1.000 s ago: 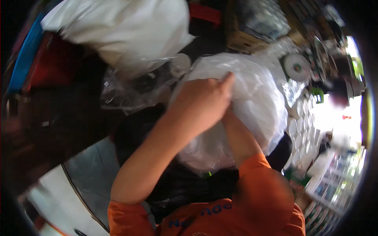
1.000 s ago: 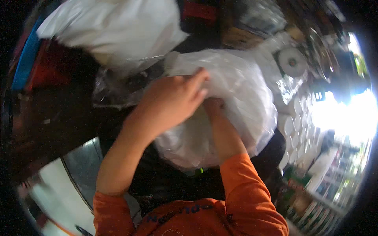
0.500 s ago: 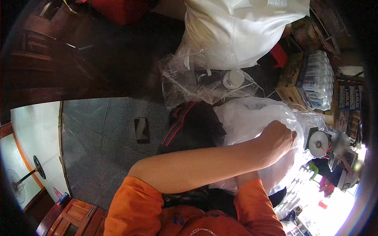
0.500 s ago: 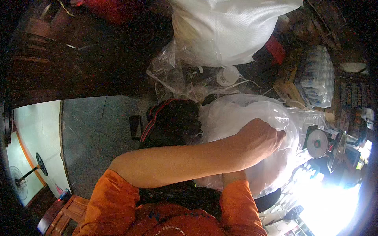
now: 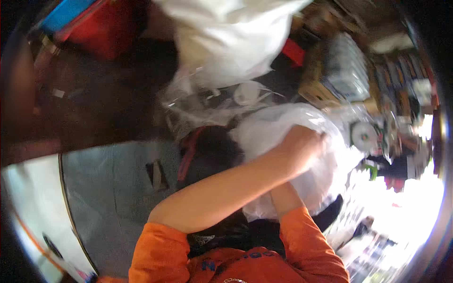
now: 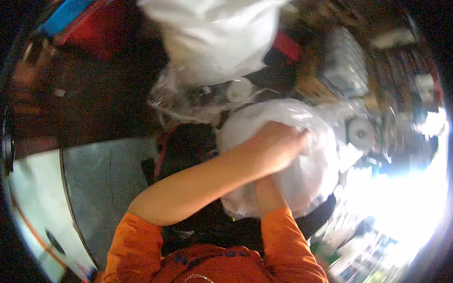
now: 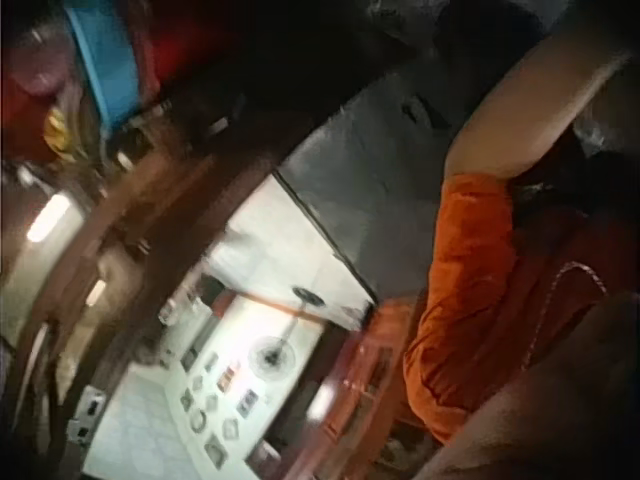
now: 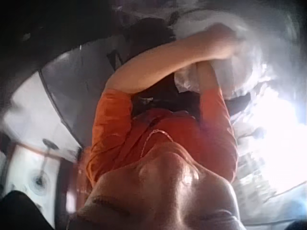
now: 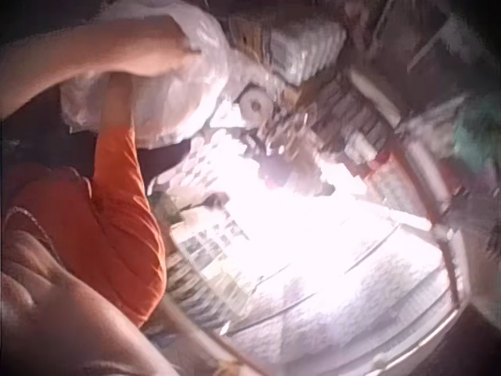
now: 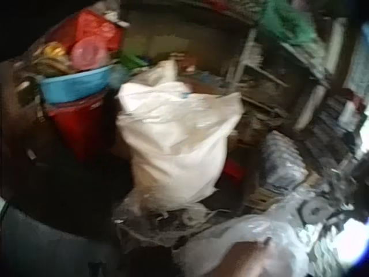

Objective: Scooping sugar into jars and packing the jars into plastic bags.

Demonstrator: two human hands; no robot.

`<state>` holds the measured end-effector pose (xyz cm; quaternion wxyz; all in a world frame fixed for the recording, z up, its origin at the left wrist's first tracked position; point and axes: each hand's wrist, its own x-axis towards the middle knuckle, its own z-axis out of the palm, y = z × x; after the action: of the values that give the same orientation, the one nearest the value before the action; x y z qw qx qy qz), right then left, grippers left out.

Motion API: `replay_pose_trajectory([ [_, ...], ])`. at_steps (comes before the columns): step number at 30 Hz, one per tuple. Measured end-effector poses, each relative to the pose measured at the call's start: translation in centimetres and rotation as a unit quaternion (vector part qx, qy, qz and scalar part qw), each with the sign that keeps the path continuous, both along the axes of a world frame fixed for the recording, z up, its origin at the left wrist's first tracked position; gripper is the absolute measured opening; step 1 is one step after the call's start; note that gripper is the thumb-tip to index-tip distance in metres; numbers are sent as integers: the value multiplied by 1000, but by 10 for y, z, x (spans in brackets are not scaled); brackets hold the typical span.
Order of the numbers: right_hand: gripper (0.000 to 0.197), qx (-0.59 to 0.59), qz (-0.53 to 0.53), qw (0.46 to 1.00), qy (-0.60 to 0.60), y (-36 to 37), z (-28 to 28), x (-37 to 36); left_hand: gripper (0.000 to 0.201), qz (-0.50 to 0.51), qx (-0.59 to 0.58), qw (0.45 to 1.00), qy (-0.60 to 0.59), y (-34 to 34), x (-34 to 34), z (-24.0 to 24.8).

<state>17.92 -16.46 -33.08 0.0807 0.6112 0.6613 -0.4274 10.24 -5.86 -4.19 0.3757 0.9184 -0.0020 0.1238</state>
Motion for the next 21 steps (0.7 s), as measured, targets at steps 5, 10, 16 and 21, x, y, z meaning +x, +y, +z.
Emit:
replay_pose_trajectory([
  [5, 39, 41, -140, 987, -65, 1, 36, -23, 38, -11, 6, 990, 137, 36, -31, 27],
  [10, 39, 61, -236, 961, -132, -12, 88, -6, 33, -14, 17, 995, 102, 27, -25, 42],
  [16, 34, 173, -288, 937, -97, -42, 225, -48, 29, -8, 16, 998, 53, 32, -37, 32],
  [21, 36, 210, -377, 902, -16, -92, 342, -54, 26, -41, -20, 997, 68, 17, -29, 57],
])
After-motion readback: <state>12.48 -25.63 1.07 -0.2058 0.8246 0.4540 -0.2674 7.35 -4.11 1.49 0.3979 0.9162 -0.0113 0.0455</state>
